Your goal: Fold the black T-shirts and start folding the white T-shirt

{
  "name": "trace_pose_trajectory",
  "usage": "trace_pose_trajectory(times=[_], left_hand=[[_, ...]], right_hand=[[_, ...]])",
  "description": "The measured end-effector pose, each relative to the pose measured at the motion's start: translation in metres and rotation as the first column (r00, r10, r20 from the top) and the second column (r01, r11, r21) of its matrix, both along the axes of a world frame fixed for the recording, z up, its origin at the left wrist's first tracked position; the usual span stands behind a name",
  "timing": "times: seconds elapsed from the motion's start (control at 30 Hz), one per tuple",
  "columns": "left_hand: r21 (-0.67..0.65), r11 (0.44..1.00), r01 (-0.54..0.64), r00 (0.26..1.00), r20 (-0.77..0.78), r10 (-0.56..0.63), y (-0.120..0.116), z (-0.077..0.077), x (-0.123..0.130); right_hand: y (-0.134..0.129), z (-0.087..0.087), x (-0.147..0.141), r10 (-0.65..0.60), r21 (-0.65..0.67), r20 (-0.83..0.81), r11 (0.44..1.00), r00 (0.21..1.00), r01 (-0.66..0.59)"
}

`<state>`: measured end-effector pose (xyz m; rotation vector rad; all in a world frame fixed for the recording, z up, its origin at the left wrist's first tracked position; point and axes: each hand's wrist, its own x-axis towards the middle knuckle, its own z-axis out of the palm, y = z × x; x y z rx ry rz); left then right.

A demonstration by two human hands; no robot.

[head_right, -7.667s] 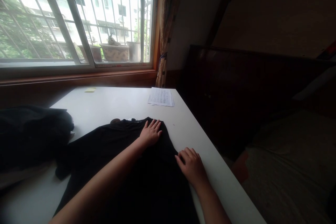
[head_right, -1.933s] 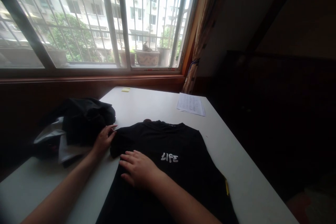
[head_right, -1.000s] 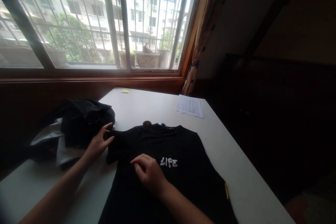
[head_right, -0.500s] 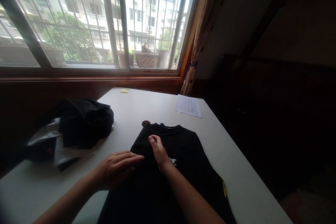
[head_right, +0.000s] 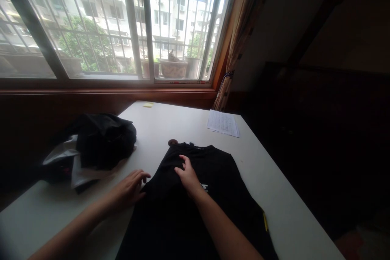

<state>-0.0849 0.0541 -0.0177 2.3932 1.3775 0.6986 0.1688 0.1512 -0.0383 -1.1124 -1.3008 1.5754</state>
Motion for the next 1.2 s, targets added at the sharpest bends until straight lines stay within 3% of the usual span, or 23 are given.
trace_pose_trajectory(times=[0.17, 0.27, 0.4, 0.47, 0.67, 1.0, 1.2], left_hand=[[0.017, 0.997, -0.069, 0.997, -0.035, 0.07, 0.009, -0.015, 0.01], [0.027, 0.997, -0.07, 0.996, -0.047, 0.071, 0.007, -0.018, 0.006], [0.046, 0.998, -0.045, 0.996, -0.078, 0.049, 0.002, -0.018, 0.003], [0.059, 0.998, -0.028, 0.994, -0.103, 0.034, 0.001, -0.018, 0.005], [0.104, 0.995, -0.014, 0.983, -0.179, 0.033, 0.002, -0.022, 0.008], [0.119, 0.993, 0.0, 0.984, -0.179, 0.021, 0.002, -0.022, 0.002], [0.158, 0.987, -0.012, 0.965, -0.257, 0.053, -0.001, -0.016, 0.002]], right_hand=[[0.005, 0.004, 0.007, -0.002, 0.012, 0.037, 1.0, 0.999, 0.001], [0.015, 0.003, 0.018, 0.012, 0.035, 0.166, 0.999, 0.986, -0.018], [0.033, 0.004, 0.029, 0.03, 0.131, 0.507, 0.985, 0.861, -0.112], [0.044, 0.007, 0.03, 0.004, 0.173, 0.591, 0.976, 0.807, -0.132], [0.078, 0.015, 0.01, -0.116, 0.293, 0.647, 0.95, 0.753, -0.106], [0.109, 0.009, -0.029, 0.032, 0.243, 0.608, 0.944, 0.794, -0.224], [0.119, 0.002, -0.048, -0.008, 0.308, 0.57, 0.929, 0.821, -0.205]])
